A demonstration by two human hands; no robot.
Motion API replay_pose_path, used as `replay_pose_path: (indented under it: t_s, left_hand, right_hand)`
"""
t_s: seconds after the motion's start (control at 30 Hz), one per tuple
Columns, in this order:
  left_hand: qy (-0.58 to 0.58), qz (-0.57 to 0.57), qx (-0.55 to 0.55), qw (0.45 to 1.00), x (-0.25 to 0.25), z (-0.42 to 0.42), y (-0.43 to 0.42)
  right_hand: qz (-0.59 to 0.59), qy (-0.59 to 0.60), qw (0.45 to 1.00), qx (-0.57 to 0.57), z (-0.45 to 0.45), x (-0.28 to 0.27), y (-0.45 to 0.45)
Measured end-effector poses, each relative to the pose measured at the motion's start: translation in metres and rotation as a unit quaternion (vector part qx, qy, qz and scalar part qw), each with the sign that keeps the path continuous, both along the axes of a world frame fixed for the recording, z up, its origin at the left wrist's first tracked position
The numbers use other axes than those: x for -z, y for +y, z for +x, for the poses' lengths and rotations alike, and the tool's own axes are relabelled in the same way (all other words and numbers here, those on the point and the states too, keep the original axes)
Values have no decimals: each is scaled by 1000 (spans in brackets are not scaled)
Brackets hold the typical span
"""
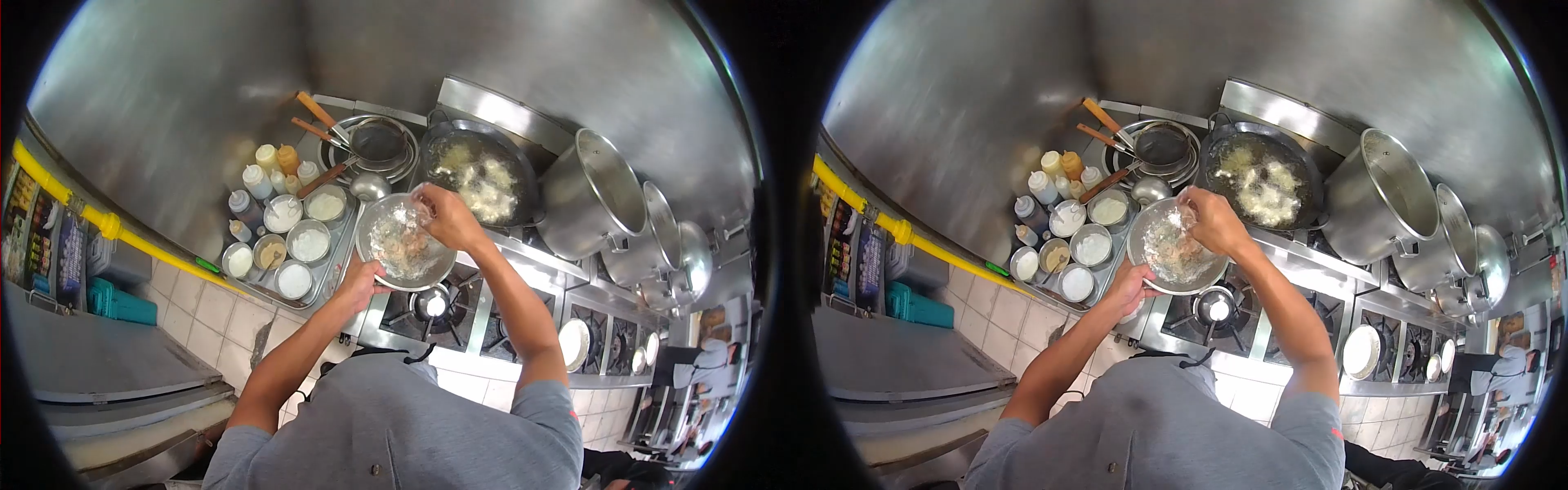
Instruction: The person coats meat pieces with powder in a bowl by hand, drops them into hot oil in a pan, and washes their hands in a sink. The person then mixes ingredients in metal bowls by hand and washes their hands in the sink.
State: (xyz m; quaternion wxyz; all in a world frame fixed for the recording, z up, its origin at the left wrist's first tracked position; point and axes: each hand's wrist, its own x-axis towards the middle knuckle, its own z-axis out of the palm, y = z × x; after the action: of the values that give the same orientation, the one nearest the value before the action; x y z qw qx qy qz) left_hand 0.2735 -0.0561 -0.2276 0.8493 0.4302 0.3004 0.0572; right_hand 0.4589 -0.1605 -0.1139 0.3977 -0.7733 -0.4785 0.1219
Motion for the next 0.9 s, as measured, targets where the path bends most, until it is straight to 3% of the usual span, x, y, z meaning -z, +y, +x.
replay_pose_path:
  t_s: [0.1,0.17,0.2,0.3,0.43,0.6,0.67,0.7,0.9]
  left_hand:
    - [-4,-4,5,1000,6,6,5]
    - [4,-20,2,1000,11,8,5]
    - [4,-21,2,1000,10,9,4]
    - [-1,-9,1,1000,4,17,2]
    - [-23,-14,-13,1000,-2,30,3]
    - [-34,-26,7,999,-1,39,13]
    - [-30,-28,6,999,-2,36,14]
    - [-26,-28,6,999,-4,35,15]
    - [-19,-31,-6,999,2,12,17]
  right_hand:
    - [-12,-48,998,-44,5,-19,1]
    - [11,99,995,6,11,-39,1]
    - [10,99,995,5,16,-45,2]
    - [44,15,999,11,26,-71,6]
    - [117,64,991,-7,42,-96,10]
    - [119,63,991,10,40,-128,20]
    - [101,-22,994,20,37,-139,21]
    - [119,29,992,7,37,-147,22]
    - [94,-46,992,66,113,-149,33]
